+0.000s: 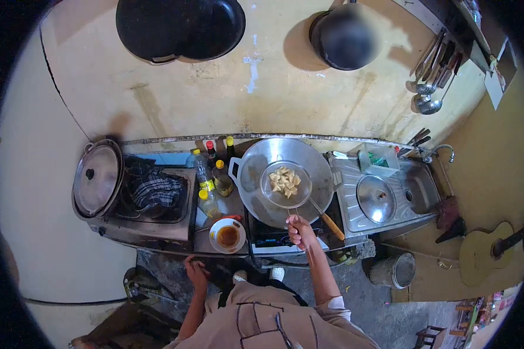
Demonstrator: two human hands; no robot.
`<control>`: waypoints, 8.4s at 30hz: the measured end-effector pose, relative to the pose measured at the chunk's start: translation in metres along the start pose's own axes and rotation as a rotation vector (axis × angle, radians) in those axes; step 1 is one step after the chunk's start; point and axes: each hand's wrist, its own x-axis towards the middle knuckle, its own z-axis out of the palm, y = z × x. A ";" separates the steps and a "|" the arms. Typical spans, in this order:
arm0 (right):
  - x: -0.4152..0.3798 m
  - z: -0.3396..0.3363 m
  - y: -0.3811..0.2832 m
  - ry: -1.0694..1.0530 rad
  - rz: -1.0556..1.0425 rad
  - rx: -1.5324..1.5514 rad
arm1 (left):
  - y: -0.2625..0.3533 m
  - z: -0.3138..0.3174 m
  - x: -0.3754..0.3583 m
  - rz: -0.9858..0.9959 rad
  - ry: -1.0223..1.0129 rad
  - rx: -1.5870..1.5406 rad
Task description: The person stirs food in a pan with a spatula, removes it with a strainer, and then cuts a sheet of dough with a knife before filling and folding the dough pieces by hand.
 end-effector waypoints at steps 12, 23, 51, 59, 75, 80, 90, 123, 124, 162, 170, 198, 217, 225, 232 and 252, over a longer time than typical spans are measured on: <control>-0.002 0.008 0.001 -0.024 -0.017 0.038 | -0.004 0.017 0.010 -0.025 0.012 0.074; 0.006 0.003 0.014 -0.002 -0.075 0.067 | -0.016 0.009 0.018 -0.128 0.089 0.045; -0.002 0.031 0.005 -0.009 -0.177 0.084 | -0.197 -0.184 0.014 0.398 -0.728 1.430; 0.003 0.018 0.021 0.070 -0.154 0.080 | -0.212 -0.225 -0.002 0.097 -0.715 1.562; 0.004 0.035 0.008 0.013 -0.271 0.107 | -0.212 -0.241 0.047 0.392 -0.834 1.562; 0.023 0.018 0.022 0.059 -0.222 0.117 | -0.196 -0.260 0.041 0.298 -0.741 1.482; -0.021 0.045 0.007 0.030 -0.235 -0.008 | -0.204 -0.272 0.006 0.343 -0.785 1.538; -0.271 0.412 0.360 -0.906 0.475 -0.529 | -0.104 -0.476 -0.428 -0.017 -0.231 0.430; -0.285 0.424 0.388 -0.941 0.513 -0.537 | -0.106 -0.493 -0.455 -0.014 -0.229 0.439; -0.618 0.449 0.716 -1.482 -0.565 -1.215 | -0.013 -0.632 -0.870 0.028 1.552 0.666; -0.654 0.494 0.779 -1.451 -0.757 -1.261 | 0.015 -0.735 -0.901 0.213 1.336 0.857; -0.630 0.557 1.004 -1.022 -1.054 -2.040 | 0.061 -0.839 -0.922 0.110 1.268 1.039; -0.571 0.540 1.043 -0.995 -1.119 -2.007 | 0.055 -0.849 -0.916 0.270 1.250 0.910; -0.610 0.571 0.994 -0.898 -0.841 -2.059 | 0.056 -0.843 -0.928 0.080 1.254 0.686; -0.646 0.606 0.944 -0.828 -0.794 -2.070 | 0.047 -0.832 -0.930 0.167 1.270 1.073; -0.617 0.471 0.709 -0.748 -0.987 -1.767 | 0.133 -0.733 -0.775 0.526 0.387 0.641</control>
